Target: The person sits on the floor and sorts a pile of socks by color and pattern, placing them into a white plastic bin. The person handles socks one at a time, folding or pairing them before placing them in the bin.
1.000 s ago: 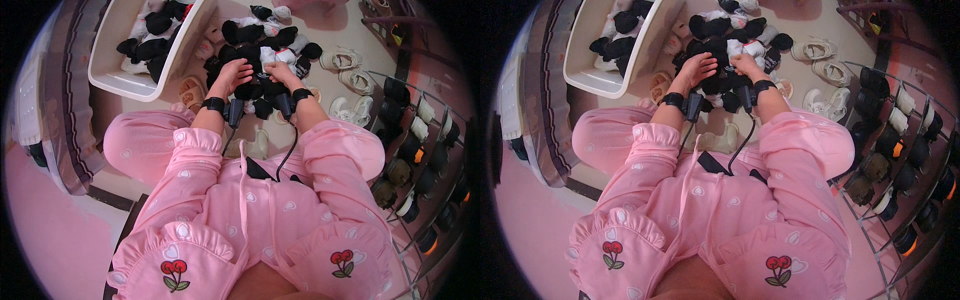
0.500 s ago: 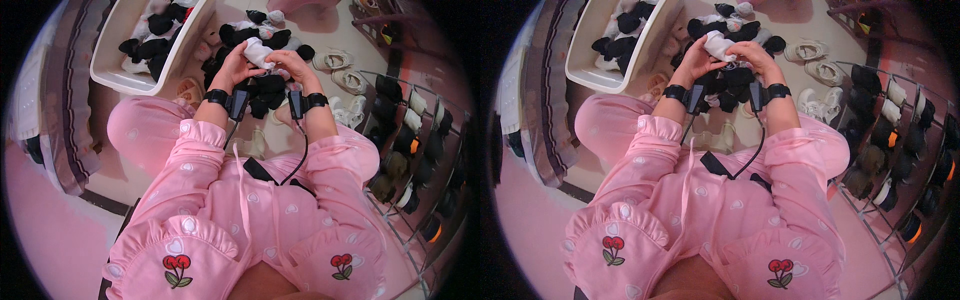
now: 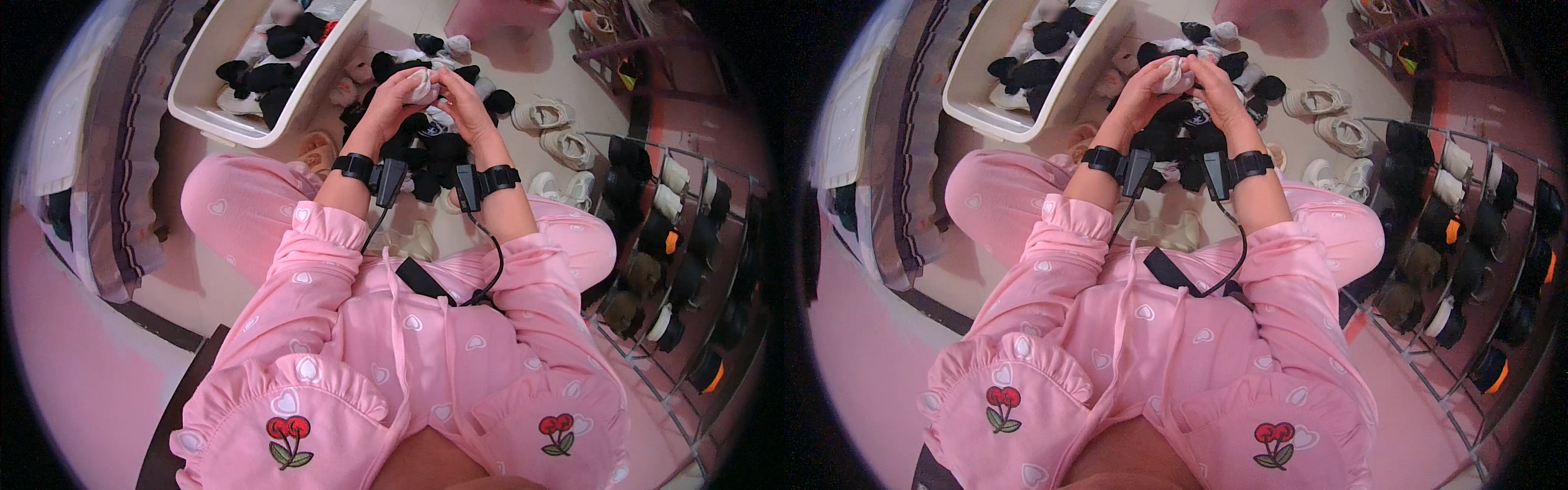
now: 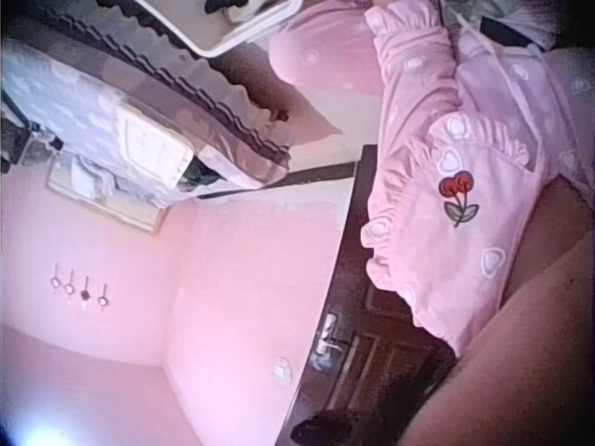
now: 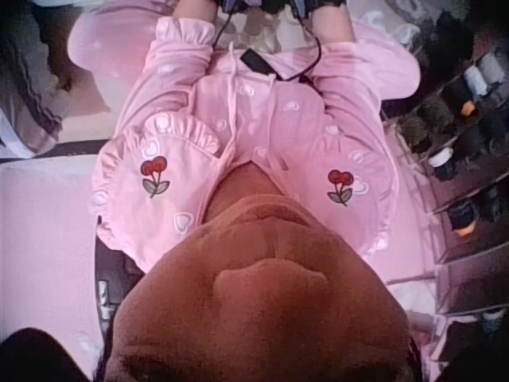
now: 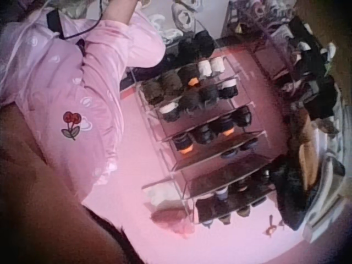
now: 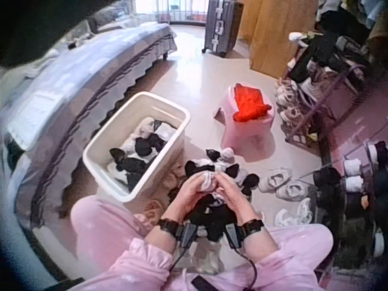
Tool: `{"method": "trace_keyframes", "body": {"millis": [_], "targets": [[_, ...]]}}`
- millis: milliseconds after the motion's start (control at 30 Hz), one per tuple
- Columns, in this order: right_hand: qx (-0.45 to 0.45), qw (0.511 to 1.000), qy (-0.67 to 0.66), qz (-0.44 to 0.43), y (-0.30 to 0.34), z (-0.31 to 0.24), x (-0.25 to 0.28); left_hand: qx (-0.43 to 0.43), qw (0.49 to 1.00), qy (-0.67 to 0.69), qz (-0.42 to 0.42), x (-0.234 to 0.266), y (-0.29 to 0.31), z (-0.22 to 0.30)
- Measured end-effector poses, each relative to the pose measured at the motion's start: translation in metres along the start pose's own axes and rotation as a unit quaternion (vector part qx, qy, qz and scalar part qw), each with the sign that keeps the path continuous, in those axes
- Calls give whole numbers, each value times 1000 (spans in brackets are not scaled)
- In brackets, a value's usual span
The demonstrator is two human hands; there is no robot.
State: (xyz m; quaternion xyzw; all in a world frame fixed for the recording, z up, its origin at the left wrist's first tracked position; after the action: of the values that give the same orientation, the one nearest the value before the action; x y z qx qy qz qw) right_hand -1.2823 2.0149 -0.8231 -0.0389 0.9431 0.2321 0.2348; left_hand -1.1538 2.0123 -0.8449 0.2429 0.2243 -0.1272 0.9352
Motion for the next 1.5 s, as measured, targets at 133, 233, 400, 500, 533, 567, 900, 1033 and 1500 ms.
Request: {"method": "trace_keyframes", "body": {"millis": [133,233,400,500,533,567,900,1033,1500], "targets": [[42,998,-40,-31,-12,-11,-20,-42,998,46,-12,15,10,24],[93,989,-116,-24,-22,-21,-21,-104,977,185,-12,38,13,60],[62,995,-54,64,-29,-5,11,-213,912,351,-1,74,17,111],[9,991,7,131,-35,29,50,-174,929,327,19,76,12,92],[-5,987,39,154,-35,43,67,-155,946,282,33,73,7,79],[-13,983,70,171,-33,58,85,-136,960,239,43,69,2,64],[-48,794,595,114,7,138,141,224,964,110,96,49,-3,-100],[-165,753,627,114,24,123,131,247,960,79,108,56,-7,-116],[-29,985,166,-28,-26,37,8,90,995,46,10,19,-5,-27]]}}
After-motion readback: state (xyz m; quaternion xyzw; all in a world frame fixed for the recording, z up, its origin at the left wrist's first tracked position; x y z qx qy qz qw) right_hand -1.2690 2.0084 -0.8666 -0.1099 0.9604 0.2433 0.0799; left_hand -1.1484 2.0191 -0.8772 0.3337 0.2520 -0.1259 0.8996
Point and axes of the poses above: each hand's wrist, its own y-axis away from the middle knuckle, its own x-axis out of the back of the hand, z = x × y, the point moved 6 cm from there along -y, towards the middle knuckle, and after that the axes turned 9 degrees about -y, right-handed, at the moved point
